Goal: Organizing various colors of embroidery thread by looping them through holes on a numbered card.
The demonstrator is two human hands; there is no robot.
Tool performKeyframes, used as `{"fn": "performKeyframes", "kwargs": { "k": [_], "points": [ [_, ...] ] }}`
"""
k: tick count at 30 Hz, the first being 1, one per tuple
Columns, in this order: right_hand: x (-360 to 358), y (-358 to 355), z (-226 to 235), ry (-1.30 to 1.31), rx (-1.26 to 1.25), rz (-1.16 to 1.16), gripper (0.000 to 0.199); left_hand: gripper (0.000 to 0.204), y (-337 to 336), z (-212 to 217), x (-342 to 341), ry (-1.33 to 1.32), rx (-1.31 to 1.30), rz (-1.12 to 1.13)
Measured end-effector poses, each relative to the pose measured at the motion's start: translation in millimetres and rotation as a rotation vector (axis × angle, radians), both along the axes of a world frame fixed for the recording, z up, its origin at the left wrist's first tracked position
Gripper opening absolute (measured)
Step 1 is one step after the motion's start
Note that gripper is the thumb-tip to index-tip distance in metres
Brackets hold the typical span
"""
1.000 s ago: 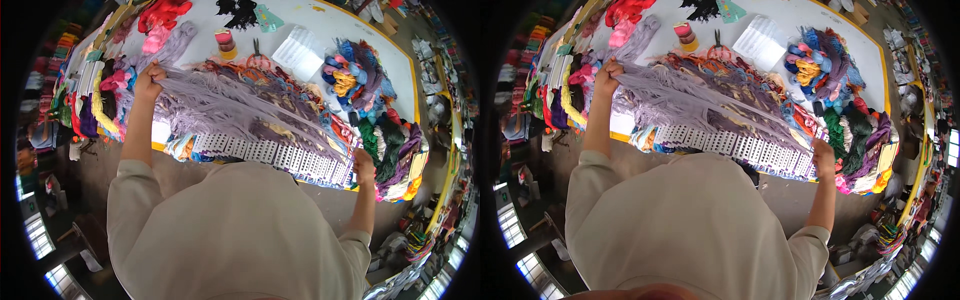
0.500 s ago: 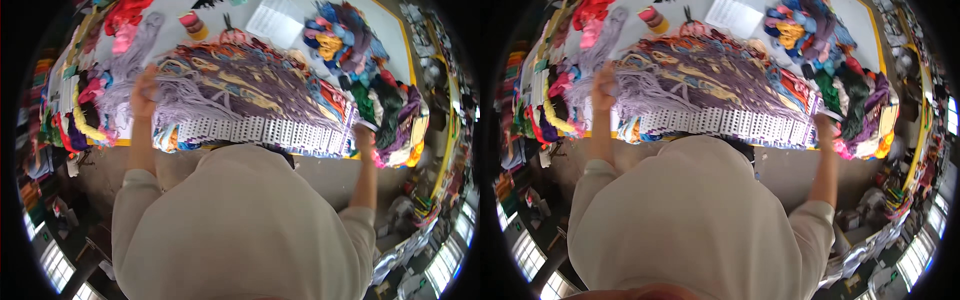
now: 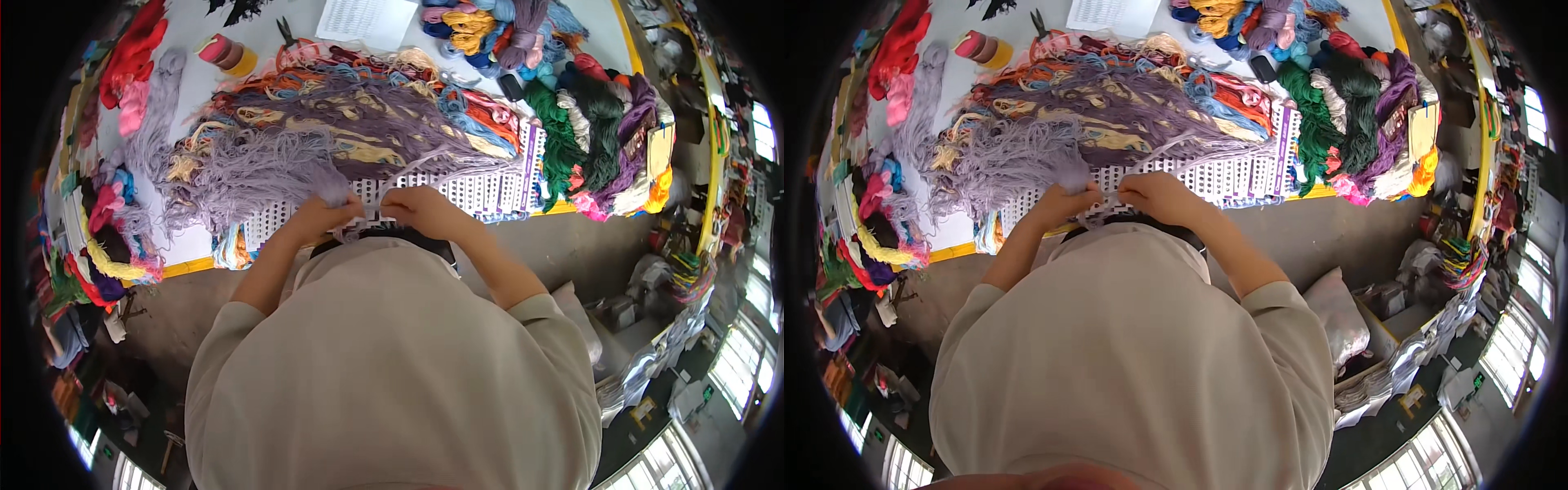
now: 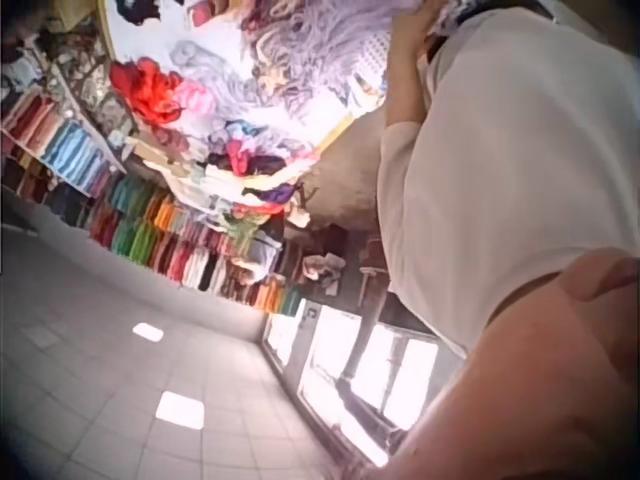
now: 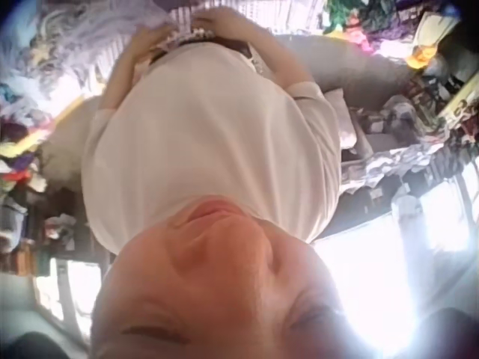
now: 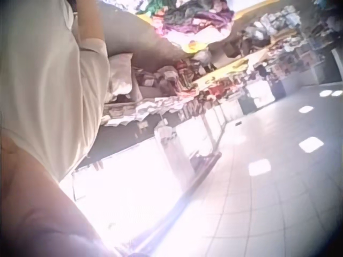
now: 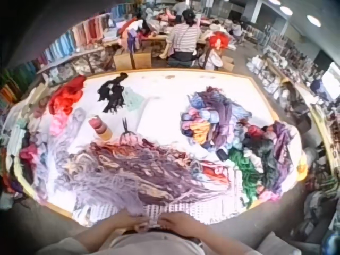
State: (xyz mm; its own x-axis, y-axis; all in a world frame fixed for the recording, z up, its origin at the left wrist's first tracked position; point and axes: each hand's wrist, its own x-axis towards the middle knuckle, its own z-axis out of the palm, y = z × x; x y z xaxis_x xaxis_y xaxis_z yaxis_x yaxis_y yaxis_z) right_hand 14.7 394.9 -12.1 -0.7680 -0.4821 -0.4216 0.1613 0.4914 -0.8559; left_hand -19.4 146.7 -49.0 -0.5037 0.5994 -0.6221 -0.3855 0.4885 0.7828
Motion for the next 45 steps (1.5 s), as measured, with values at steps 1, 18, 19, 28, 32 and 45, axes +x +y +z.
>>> {"fn": "performKeyframes", "kwargs": {
  "k": [1,18,19,28,32,45],
  "points": [
    [0.4,10.3,-5.5,-0.002,-0.002,-0.005,0.013,0.02,-7.3,-7.2,-1.4,-0.21,0.105,0.137],
    [8.2,200.4,-65.9,0.501,0.165,-1.093,0.021,0.03,-92.4,-31.5,-26.0,0.404,-0.016,0.381],
    [8.8,175.9,-106.3,0.406,0.122,-0.902,0.023,0.029,-68.1,-49.0,-25.2,0.052,-0.033,0.475],
    [-9.1,-48.7,-158.8,0.333,0.146,-0.126,0.015,0.034,12.9,-124.3,12.3,0.104,-0.374,0.386],
    [-15.9,-44.2,-153.6,0.151,0.202,-0.124,0.017,0.035,21.8,-78.9,-1.3,-0.291,-0.305,0.55],
    [-18.4,-55.6,-139.4,0.126,0.208,-0.204,0.016,0.022,2.9,-94.7,-6.9,0.016,-0.33,0.346]
  ]
}}
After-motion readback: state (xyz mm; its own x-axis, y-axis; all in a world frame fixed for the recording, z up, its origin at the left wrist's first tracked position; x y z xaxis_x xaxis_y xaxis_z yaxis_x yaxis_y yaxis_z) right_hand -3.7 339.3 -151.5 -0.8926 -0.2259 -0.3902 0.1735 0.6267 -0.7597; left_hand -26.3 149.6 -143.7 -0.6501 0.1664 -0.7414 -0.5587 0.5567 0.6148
